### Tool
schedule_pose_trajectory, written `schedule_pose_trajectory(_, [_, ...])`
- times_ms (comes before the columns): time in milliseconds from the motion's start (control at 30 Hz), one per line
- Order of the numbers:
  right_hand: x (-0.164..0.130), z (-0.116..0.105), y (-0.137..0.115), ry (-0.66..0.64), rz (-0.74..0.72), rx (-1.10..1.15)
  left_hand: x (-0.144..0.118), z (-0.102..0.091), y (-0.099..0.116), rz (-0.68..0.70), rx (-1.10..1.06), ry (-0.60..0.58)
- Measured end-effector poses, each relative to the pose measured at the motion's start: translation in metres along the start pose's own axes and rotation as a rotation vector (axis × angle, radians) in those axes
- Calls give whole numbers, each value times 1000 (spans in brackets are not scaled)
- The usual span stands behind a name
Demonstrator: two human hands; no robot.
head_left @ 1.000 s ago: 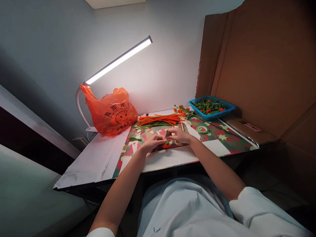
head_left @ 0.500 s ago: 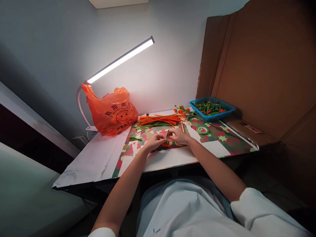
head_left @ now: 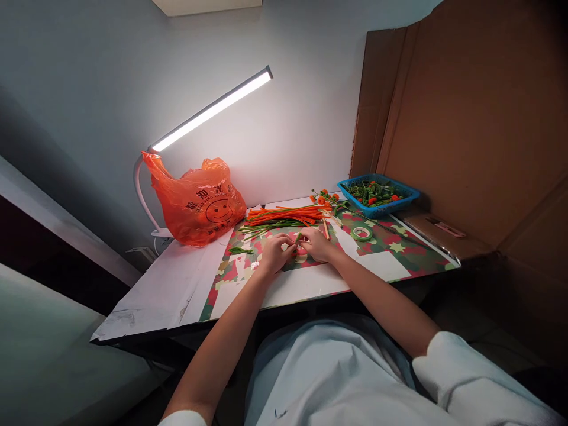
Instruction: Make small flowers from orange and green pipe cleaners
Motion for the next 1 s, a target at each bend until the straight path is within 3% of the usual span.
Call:
schedule_pose_trajectory(167, [0, -2, -3, 9, -68, -42, 0, 2, 2, -50, -128, -124])
schedule_pose_trajectory(333, [-2, -4, -8, 8, -141, 1, -6, 9, -1, -225, -366, -394])
schedule_pose_trajectory(400, [-2, -3, -8, 6, -151, 40, -8, 10, 0, -247, -416, -450])
schedule_pose_trajectory(467, [-1, -2, -7, 4, -136, 61, -8, 11, -1, -241, -397, -431])
schedule_pose_trajectory(633, [0, -1, -7, -3, -55, 52, -2, 2, 0, -97, -150, -171])
schedule_pose_trajectory(700, [0, -1, -9, -11, -35, 20, -2, 0, 1, -63, -88, -119])
schedule_pose_trajectory(833, [-1, -2, -9, -12, -8, -35, -2, 0, 3, -39, -58, -130])
schedule_pose_trajectory(1000, [-2, 1, -2, -6, 37, 156, -3, 2, 7, -13, -20, -161])
Point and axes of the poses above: each hand's wrist, its own x-axis towards the middle knuckle, its own z-axis out of the palm, y = z × x, the point moved 7 cm from there along x, towards the middle knuckle, and after that the axes turned 9 degrees about -z, right-handed, at the moved point
